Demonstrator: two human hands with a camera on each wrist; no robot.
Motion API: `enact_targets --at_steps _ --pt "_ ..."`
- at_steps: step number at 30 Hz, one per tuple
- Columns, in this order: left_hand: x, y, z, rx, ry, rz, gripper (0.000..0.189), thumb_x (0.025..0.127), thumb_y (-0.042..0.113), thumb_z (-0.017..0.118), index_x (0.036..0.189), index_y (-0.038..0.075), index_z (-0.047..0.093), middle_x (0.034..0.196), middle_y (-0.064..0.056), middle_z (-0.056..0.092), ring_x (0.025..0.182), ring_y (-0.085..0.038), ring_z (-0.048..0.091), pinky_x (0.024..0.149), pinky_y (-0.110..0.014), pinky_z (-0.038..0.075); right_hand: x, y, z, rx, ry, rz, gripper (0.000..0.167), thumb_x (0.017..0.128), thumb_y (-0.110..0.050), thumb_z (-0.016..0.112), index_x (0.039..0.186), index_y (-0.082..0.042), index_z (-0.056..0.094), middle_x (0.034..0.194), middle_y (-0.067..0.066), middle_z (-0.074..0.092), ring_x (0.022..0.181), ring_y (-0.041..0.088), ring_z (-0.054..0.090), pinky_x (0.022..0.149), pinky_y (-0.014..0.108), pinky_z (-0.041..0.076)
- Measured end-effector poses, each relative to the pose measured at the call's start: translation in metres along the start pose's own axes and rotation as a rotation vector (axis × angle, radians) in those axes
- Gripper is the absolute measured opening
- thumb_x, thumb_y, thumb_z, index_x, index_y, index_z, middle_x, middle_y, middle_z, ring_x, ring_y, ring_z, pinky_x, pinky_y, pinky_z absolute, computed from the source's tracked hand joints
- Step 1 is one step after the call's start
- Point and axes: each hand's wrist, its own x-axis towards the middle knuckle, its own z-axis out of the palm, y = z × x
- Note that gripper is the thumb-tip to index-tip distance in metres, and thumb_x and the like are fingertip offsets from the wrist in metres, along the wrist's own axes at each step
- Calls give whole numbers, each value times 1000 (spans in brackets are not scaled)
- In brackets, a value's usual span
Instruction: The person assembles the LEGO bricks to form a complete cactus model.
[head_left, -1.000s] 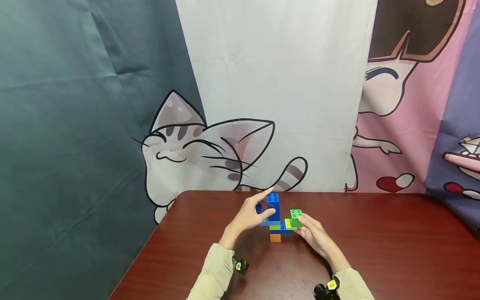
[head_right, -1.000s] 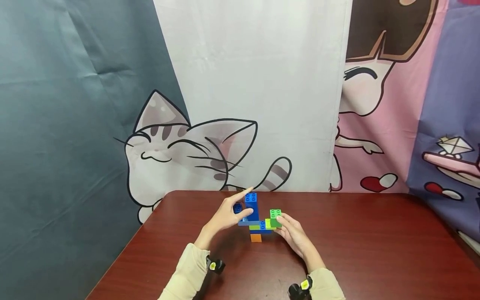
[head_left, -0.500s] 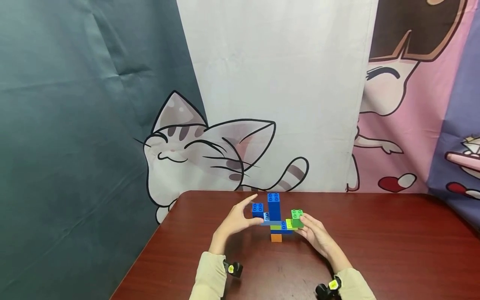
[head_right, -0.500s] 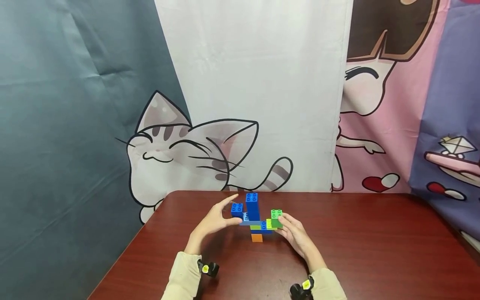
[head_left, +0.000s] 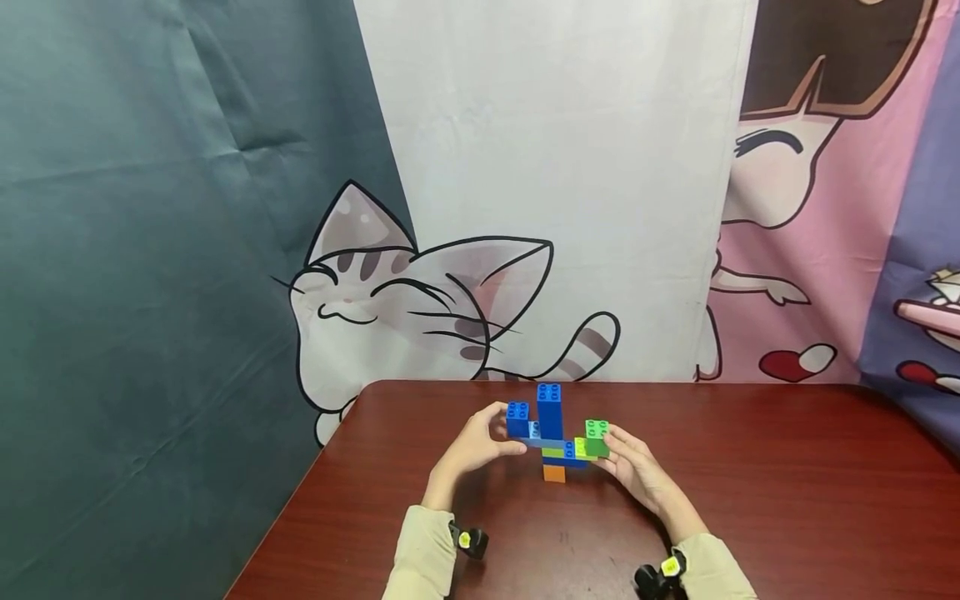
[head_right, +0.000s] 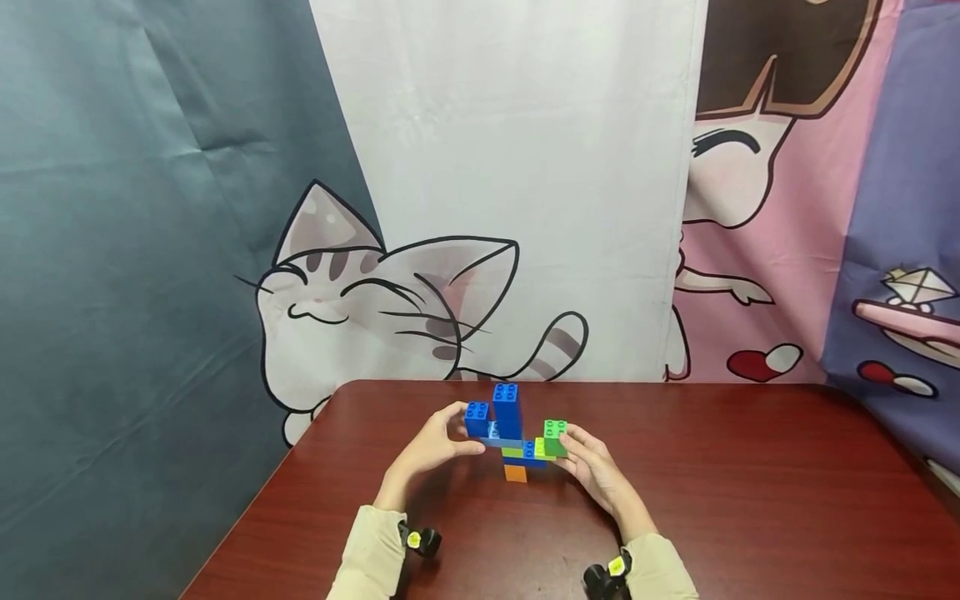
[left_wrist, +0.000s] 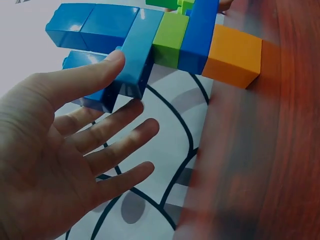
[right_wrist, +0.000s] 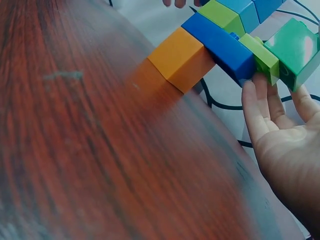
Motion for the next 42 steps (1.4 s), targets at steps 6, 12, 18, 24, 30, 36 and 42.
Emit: enact_targets --at_steps 6,12,18,24,30,36,42 --pt "1 -2 3 -37 30 1 44 84 21 76 122 9 57 113 -12 67 100 -21 61 83 -36 56 -2 -2 1 -33 -9 26 22 103 -12 43 122 -22 48 116 -10 66 109 5 64 95 22 52" --pt "2 1 7 -98 51 10 38 85 10 74 119 3 57 111 -18 69 97 -24 62 86 -40 55 -3 -2 2 -78 12 56 30 99 -6 49 123 -24 52 117 -9 63 107 5 63 94 22 52" --pt "6 -6 11 -182 53 5 38 85 11 74 118 4 56 108 -17 70 93 -20 63 87 -38 55 -2 -3 6 -225 116 150 63 95 -6 58 147 9 26 114 -9 60 102 3 63 91 21 53" --pt "8 -9 12 -222 45 10 38 86 11 73 119 3 55 111 -20 69 98 -26 66 93 -43 55 1 0 7 -271 174 171 69 95 -8 60 148 12 20 110 -8 62 98 3 65 89 21 55" --pt "4 -11 13 -249 65 -8 40 88 13 72 122 1 54 113 -21 68 101 -28 67 94 -42 55 2 3 9 -276 185 168 69 95 -12 60 147 13 22 113 -10 61 100 4 65 90 22 55" --pt "5 -8 16 -320 68 -21 45 90 16 69 128 0 51 116 -22 66 101 -28 69 94 -40 55 1 1 10 -287 208 148 65 97 -16 58 146 13 25 118 -12 62 99 2 65 89 22 55" --pt "8 -5 20 -355 92 7 53 91 14 68 136 3 43 110 -25 64 95 -26 69 92 -35 56 0 -1 10 -274 220 126 64 98 -14 54 146 14 22 108 -12 65 94 3 65 86 20 55"
